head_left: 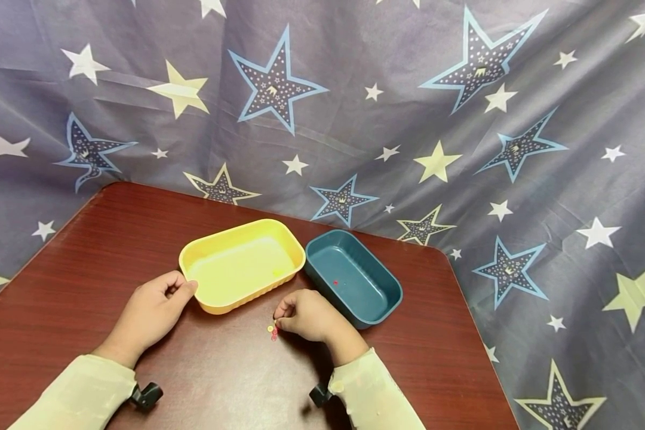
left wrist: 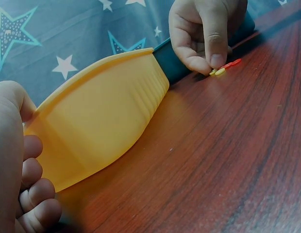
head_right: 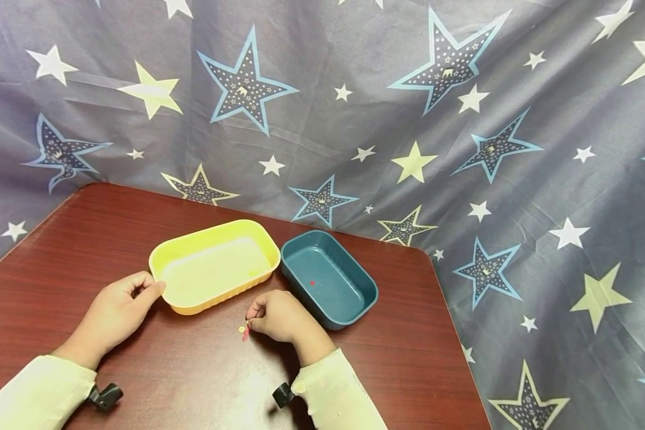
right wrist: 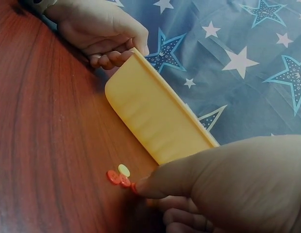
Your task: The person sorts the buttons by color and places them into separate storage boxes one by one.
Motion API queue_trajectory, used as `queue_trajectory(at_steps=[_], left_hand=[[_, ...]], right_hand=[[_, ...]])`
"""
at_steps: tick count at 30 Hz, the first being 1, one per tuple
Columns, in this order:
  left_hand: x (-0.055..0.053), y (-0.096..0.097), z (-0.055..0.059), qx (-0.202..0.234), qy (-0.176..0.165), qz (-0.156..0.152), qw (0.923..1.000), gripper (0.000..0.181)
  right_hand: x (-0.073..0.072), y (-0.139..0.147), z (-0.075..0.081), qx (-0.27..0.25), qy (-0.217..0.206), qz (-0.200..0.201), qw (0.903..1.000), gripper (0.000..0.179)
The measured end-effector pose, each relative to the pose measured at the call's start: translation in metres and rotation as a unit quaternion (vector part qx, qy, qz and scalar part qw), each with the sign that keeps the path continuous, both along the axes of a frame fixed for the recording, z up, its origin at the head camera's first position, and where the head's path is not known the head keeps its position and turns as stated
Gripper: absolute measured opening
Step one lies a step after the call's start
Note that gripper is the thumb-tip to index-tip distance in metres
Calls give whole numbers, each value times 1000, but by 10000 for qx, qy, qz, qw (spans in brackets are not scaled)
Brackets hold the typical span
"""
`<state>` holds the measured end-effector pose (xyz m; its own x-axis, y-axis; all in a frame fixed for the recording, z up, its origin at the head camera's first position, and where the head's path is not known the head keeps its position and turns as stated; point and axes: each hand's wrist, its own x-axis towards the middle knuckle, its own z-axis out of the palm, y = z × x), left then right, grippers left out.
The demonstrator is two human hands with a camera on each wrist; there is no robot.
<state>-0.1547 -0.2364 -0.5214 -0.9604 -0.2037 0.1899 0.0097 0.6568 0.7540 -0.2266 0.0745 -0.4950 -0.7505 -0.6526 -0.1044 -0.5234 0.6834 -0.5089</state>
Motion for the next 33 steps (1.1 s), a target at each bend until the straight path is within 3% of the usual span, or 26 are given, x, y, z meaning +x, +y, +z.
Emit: queue_trajectory(at_steps=[12, 26, 33], left_hand=[[1, -1, 0, -11, 9, 1, 10000, 32], [0, -1, 0, 2, -40, 0, 10000, 33], [0, 0, 0, -1, -4, -10, 10000, 32]], right_hand=[[-2, -8, 5, 291, -164, 113, 9994, 13], [-5, -6, -2, -35, 390, -296, 9988, 15], [-8, -3, 0, -360, 143, -313, 9988, 14]])
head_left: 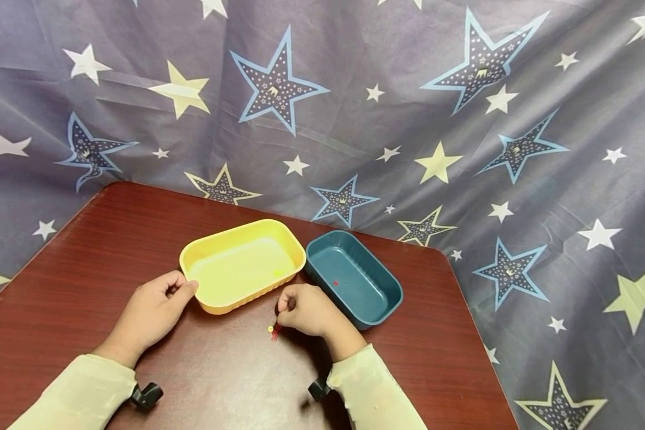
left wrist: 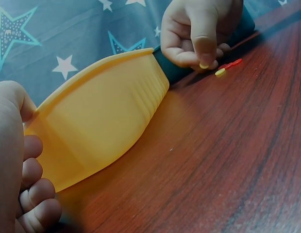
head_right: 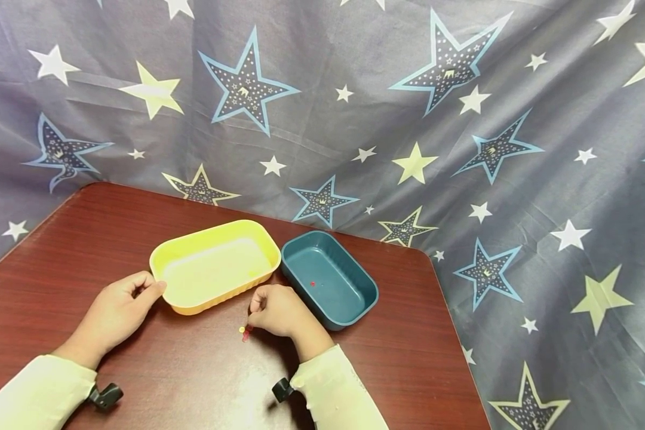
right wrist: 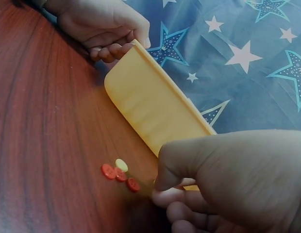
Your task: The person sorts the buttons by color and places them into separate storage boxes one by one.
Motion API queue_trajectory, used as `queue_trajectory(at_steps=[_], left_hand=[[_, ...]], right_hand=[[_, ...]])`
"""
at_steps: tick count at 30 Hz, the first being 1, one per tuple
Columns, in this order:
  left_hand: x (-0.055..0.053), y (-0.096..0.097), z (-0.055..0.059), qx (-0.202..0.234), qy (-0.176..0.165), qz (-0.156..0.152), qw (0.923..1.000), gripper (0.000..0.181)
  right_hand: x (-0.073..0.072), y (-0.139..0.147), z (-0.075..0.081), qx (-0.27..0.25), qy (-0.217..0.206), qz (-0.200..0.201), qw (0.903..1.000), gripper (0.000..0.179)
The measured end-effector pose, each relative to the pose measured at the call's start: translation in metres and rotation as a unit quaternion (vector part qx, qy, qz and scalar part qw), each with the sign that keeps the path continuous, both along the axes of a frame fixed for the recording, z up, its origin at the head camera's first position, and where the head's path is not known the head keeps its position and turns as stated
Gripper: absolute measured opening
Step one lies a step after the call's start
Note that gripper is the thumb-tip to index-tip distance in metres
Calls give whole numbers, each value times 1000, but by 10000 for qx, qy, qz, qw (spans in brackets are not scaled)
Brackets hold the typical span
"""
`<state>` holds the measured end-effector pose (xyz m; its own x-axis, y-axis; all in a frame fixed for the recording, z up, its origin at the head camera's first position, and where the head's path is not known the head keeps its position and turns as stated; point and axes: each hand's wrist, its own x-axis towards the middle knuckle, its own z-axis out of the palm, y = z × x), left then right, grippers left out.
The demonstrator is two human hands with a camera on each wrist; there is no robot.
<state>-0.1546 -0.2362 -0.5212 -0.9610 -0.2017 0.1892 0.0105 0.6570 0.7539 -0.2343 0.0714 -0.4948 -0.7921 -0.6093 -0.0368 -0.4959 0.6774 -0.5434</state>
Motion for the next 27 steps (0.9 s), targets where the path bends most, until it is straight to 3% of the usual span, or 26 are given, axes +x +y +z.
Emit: queue_trajectory(at_steps=[4, 11, 27], left_hand=[[0, 0, 0, 19, -9, -18, 10000, 32], [0, 0, 1, 23, -14, -23, 10000, 32], [0, 0, 1, -19, 1, 2, 10000, 33]], right_hand=[[0, 1, 2, -114, -161, 83, 9998, 14], [-3, 2, 7, 48, -3, 217, 9998, 12], [-11, 4, 46, -91, 261, 196, 9994, 8]])
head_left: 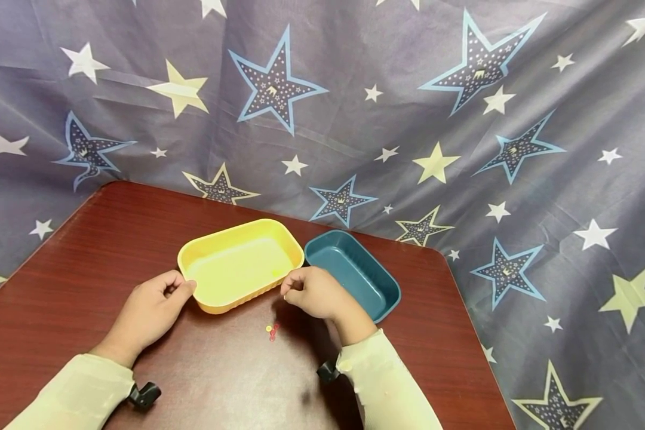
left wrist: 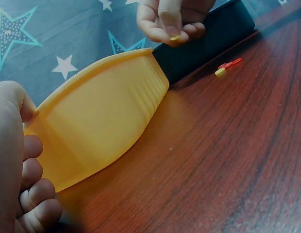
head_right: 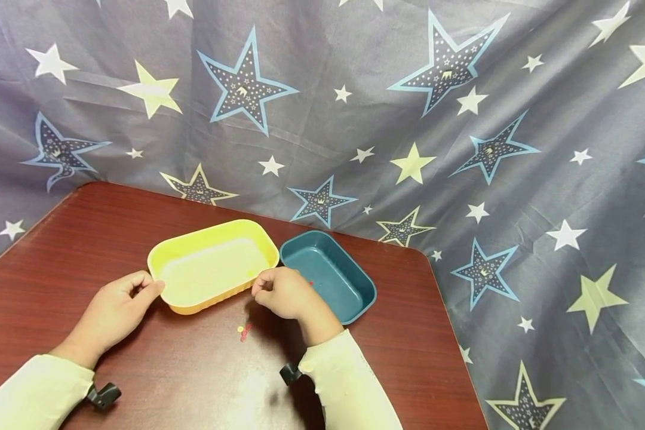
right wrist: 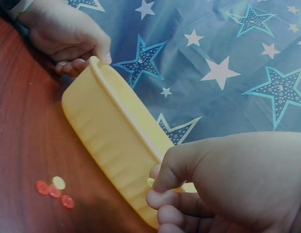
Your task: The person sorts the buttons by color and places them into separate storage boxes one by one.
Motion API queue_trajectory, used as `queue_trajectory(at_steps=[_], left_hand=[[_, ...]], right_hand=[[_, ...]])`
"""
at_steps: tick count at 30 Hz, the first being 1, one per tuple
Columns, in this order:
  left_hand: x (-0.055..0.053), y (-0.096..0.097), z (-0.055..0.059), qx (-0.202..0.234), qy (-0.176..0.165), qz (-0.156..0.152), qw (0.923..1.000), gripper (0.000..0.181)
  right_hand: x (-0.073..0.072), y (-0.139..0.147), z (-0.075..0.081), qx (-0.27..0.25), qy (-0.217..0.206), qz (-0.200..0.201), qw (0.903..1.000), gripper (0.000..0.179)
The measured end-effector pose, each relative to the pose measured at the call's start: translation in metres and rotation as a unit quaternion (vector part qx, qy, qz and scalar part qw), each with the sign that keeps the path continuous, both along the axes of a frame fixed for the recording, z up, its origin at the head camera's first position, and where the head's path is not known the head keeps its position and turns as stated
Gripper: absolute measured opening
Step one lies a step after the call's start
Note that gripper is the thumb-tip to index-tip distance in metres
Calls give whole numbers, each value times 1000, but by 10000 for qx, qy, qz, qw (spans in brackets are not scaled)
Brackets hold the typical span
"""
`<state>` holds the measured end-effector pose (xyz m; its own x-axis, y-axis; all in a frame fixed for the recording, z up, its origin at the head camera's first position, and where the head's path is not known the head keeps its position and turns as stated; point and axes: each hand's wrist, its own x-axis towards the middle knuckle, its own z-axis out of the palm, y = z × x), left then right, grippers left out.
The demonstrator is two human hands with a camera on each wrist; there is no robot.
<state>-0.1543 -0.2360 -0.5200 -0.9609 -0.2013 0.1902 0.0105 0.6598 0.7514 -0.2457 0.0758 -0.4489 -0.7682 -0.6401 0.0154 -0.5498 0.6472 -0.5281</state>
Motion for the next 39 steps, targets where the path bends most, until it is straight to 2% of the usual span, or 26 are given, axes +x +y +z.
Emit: queue_trajectory(at_steps=[5, 11, 25, 30, 39], left_hand=[[0, 0, 0, -7, -27, 8, 10000, 34], [0, 0, 1, 6, -20, 5, 10000, 33], [1, 0, 2, -31, -32, -13, 10000, 33], [0, 0, 2, -9, 8, -17, 10000, 33], [-1, -1, 0, -5, 5, -21, 10000, 33]], right_hand=[[-5, 1, 8, 55, 81, -30, 9999, 7], [-8, -2, 15, 71, -62, -231, 9997, 3], [-19, -15, 32, -309, -342, -815, 9956, 7], [-27, -21, 32, -376, -272, -922, 9947, 7], [-36, -29, 30, -201, -76, -1095, 9938, 8]])
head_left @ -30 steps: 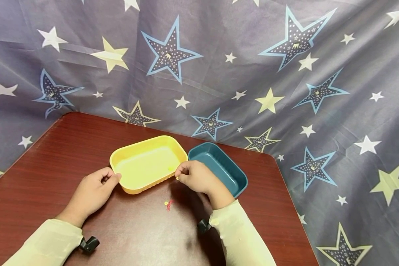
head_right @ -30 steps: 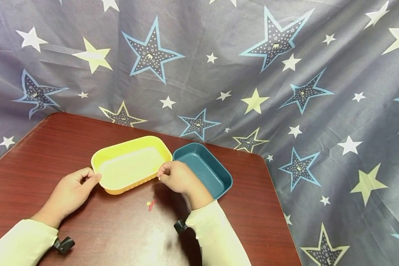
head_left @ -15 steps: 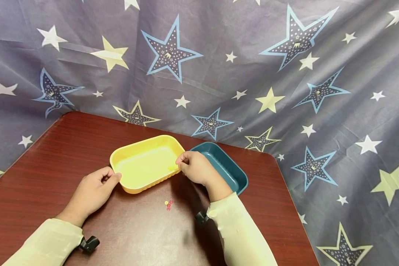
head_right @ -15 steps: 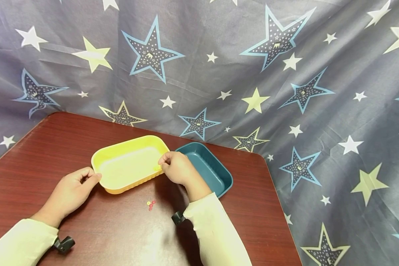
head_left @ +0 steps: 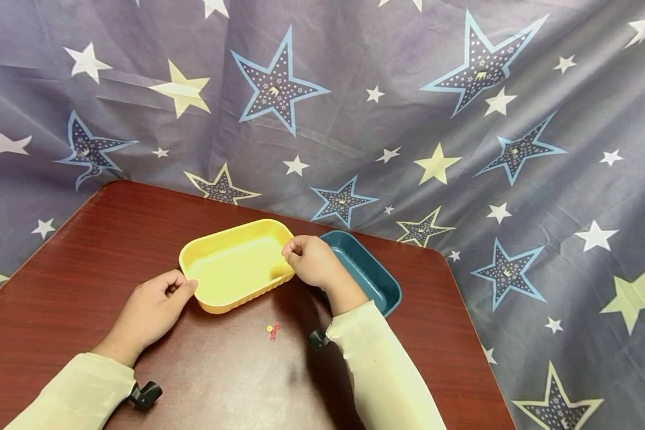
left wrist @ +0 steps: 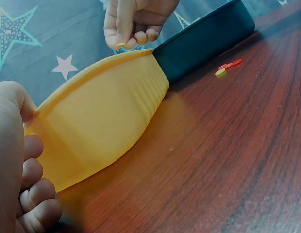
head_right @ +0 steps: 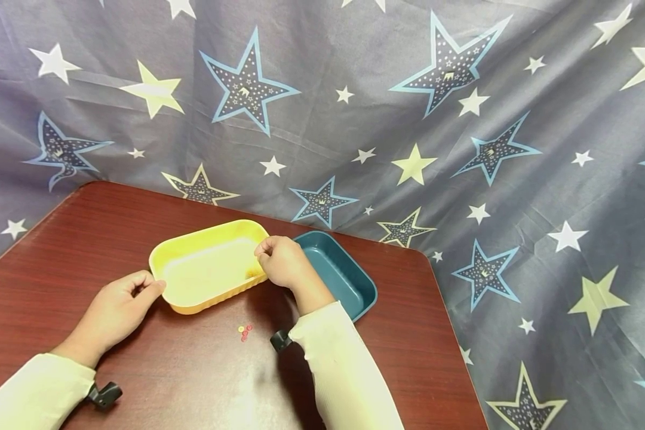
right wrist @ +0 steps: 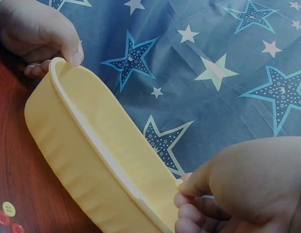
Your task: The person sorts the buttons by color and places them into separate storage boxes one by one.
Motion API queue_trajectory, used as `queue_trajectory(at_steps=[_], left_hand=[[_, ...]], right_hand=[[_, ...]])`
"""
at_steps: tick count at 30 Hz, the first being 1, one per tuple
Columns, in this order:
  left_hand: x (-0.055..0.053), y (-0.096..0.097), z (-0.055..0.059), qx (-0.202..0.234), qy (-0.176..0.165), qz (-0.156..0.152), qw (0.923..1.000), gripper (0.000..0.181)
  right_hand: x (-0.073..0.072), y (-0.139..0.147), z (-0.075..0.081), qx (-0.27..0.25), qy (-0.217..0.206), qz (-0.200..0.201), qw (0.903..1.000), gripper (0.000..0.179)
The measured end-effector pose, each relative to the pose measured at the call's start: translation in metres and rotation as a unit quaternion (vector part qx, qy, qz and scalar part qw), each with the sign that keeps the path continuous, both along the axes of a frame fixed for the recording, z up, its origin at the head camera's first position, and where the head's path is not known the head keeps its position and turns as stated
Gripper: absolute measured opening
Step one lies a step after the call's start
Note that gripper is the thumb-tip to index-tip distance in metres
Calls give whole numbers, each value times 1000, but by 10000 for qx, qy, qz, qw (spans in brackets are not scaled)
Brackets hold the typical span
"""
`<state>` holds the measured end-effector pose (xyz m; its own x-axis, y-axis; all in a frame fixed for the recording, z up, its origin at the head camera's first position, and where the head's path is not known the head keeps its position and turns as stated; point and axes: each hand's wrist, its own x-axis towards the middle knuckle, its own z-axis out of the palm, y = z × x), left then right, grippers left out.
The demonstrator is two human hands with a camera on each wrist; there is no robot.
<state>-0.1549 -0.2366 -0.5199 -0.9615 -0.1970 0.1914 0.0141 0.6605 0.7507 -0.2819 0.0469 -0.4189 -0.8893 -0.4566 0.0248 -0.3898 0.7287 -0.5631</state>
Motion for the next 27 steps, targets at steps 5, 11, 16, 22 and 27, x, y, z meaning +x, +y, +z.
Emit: queue_trajectory(at_steps=[5, 11, 16, 22, 27], left_hand=[[-1, 0, -1, -1, 20, 13, 10000, 34], [-1, 0, -3, -1, 59, 17, 10000, 33], [-2, 0, -3, 46, 42, 9, 10000, 33], [-2, -1, -3, 81, 15, -9, 10000, 33], [-2, 0, -2, 62, 47, 2, 10000, 33]], right_hand=[[-3, -2, -1, -1, -43, -94, 9999, 9], [-4, -2, -4, 50, -110, -126, 9998, 11], [-1, 0, -6, -21, -109, -141, 9998, 7], [7, 7, -6, -407, -275, -121, 9987, 7], [20, 15, -12, -645, -350, -6, 9973, 6]])
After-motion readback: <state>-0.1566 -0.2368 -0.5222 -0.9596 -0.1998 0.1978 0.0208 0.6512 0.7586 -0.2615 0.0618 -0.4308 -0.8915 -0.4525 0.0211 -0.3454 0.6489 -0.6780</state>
